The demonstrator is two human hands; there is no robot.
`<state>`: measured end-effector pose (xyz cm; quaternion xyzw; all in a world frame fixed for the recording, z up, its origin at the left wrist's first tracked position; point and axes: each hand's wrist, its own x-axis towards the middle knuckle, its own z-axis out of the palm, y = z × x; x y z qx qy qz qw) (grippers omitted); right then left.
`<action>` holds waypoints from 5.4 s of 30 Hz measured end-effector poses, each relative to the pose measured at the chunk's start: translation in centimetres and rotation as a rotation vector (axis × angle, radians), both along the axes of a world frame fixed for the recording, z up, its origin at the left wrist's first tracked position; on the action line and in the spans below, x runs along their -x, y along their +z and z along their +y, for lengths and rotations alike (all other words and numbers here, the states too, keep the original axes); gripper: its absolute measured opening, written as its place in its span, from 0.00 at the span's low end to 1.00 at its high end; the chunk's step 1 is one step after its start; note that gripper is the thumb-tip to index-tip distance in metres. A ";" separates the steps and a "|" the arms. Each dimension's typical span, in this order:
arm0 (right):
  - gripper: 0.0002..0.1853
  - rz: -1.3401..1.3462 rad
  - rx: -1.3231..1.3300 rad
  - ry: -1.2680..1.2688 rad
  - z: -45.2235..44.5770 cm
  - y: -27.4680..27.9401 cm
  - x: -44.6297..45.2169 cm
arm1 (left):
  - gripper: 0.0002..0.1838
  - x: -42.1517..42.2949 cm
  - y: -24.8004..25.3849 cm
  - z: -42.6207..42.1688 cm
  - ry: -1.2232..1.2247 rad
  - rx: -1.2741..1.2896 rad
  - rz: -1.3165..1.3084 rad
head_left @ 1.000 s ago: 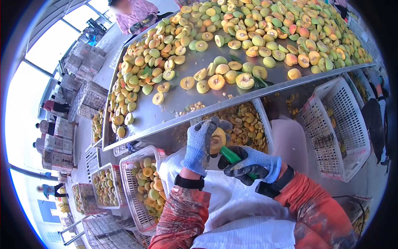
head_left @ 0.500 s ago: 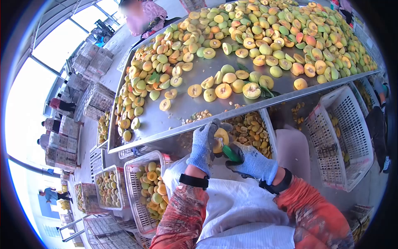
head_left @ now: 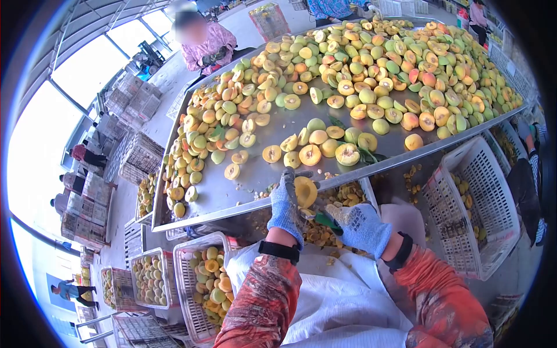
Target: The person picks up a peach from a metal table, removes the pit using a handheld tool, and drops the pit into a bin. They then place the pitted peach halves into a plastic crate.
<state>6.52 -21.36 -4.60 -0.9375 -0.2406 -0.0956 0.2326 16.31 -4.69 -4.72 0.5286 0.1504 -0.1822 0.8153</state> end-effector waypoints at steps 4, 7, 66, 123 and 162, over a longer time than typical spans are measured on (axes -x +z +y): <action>0.11 0.118 0.359 0.091 -0.5 -3.0 0.4 | 0.23 -0.6 2.3 2.7 0.279 -0.055 -0.153; 0.07 0.213 0.181 -0.004 0.0 -5.7 1.6 | 0.15 1.0 1.5 11.1 0.418 -0.402 -0.468; 0.22 0.249 -0.176 -0.107 6.8 -0.4 8.1 | 0.18 11.6 1.3 4.3 0.014 -0.242 -0.304; 0.21 1.385 -1.711 0.246 2.7 1.4 2.3 | 0.18 -0.8 -7.2 1.8 -0.197 -0.269 -0.495; 0.18 0.646 -0.702 -0.275 -4.0 -2.5 1.1 | 0.25 -5.3 -1.6 0.4 -0.133 0.147 -0.101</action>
